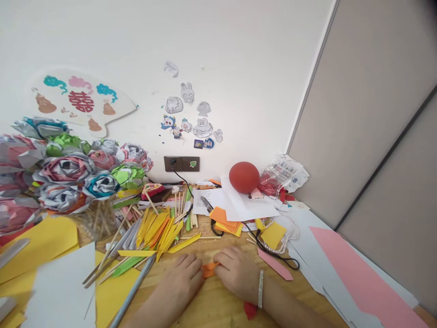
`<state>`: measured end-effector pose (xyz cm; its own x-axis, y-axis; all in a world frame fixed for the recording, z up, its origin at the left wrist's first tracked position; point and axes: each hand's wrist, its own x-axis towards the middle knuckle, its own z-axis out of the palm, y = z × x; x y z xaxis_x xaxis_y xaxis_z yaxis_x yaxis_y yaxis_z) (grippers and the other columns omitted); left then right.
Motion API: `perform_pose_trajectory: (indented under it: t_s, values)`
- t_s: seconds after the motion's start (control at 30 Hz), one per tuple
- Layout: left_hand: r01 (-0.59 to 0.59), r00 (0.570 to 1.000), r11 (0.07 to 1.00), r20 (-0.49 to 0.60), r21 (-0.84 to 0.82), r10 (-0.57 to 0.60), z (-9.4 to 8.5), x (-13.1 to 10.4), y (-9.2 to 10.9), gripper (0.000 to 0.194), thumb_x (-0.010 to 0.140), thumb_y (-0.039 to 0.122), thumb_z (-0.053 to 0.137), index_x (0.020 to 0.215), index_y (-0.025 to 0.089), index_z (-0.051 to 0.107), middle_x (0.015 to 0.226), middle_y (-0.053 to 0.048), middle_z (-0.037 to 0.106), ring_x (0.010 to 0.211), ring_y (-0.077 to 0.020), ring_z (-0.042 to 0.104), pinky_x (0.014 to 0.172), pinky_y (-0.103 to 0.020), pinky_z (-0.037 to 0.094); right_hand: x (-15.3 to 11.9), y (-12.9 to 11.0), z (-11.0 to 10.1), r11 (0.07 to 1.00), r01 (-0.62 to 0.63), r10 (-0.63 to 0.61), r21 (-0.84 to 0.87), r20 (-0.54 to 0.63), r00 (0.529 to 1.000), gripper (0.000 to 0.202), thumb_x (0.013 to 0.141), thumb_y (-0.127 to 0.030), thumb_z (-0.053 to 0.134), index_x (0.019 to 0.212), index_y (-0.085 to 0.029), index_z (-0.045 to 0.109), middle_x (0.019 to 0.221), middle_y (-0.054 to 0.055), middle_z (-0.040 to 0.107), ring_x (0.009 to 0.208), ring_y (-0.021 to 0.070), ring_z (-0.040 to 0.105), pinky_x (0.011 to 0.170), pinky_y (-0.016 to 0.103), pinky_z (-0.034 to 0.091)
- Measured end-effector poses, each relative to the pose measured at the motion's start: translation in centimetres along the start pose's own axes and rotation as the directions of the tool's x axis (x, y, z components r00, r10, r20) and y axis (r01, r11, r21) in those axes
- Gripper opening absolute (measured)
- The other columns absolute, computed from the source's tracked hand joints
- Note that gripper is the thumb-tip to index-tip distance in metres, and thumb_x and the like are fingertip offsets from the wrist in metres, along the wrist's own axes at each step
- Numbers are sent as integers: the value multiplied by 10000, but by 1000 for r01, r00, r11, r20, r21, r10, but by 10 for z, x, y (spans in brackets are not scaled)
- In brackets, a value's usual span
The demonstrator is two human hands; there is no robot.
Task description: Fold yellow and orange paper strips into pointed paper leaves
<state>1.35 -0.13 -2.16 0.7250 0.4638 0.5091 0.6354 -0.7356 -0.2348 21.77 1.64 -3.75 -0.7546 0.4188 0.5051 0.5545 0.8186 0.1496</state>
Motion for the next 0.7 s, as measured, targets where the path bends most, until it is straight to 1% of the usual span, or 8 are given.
perform_pose_trajectory:
  t_s: [0.1,0.2,0.27,0.33,0.43,0.5,0.57,0.7]
  values:
    - [48,997,999,62,-15,-47,-3,-1,0,331,929,124,341,685,185,557,695,-5,569,652,-168,499,622,-275,369,3,-2,-6,994,-27,23,110,36,999,162,884,-115,433,831,-170,576,835,40,600,766,175,472,679,309,382]
    - [218,968,974,143,-65,-207,-5,-1,0,235,888,130,422,714,178,573,740,-21,594,694,-179,541,655,-279,407,6,-4,-10,946,-191,180,261,65,981,106,838,-100,505,852,-167,586,837,33,597,798,166,490,711,289,396]
    - [365,914,926,228,-101,-335,-7,1,0,179,866,150,472,729,173,586,788,-38,609,743,-189,564,688,-286,426,8,-5,-10,881,-332,319,337,95,943,77,798,-94,575,795,-169,595,832,20,585,815,160,498,726,278,392]
    - [480,849,870,312,-116,-427,-10,4,-1,161,862,188,492,743,173,600,826,-47,620,786,-202,575,721,-305,434,10,-6,-9,806,-459,443,374,135,887,86,762,-101,632,729,-171,597,814,9,572,817,159,502,728,277,383]
    - [577,769,811,394,-91,-503,-16,10,-1,190,866,257,491,742,177,610,834,-53,628,812,-224,577,741,-340,428,11,-5,-6,721,-589,566,364,180,804,102,729,-132,681,704,-171,590,802,4,563,812,169,502,725,286,368]
    - [613,734,788,410,-55,-542,-18,13,-1,187,858,288,503,753,175,607,830,-57,628,817,-233,575,742,-348,422,11,-3,-5,690,-638,615,343,188,766,124,711,-154,705,750,-173,588,815,5,562,815,176,498,732,294,359]
    - [620,731,783,402,-54,-552,-18,13,-1,159,852,290,517,778,176,602,847,-56,626,828,-229,571,752,-345,418,10,-1,-4,690,-643,612,333,208,763,148,710,-167,713,785,-179,586,827,2,562,826,178,495,743,296,351]
    - [574,785,802,391,-164,-481,-13,9,0,101,829,267,568,773,186,591,849,-40,611,813,-209,562,738,-320,424,9,-2,-6,727,-605,547,324,260,796,126,746,-181,692,770,-181,569,840,-3,561,854,178,489,745,289,350]
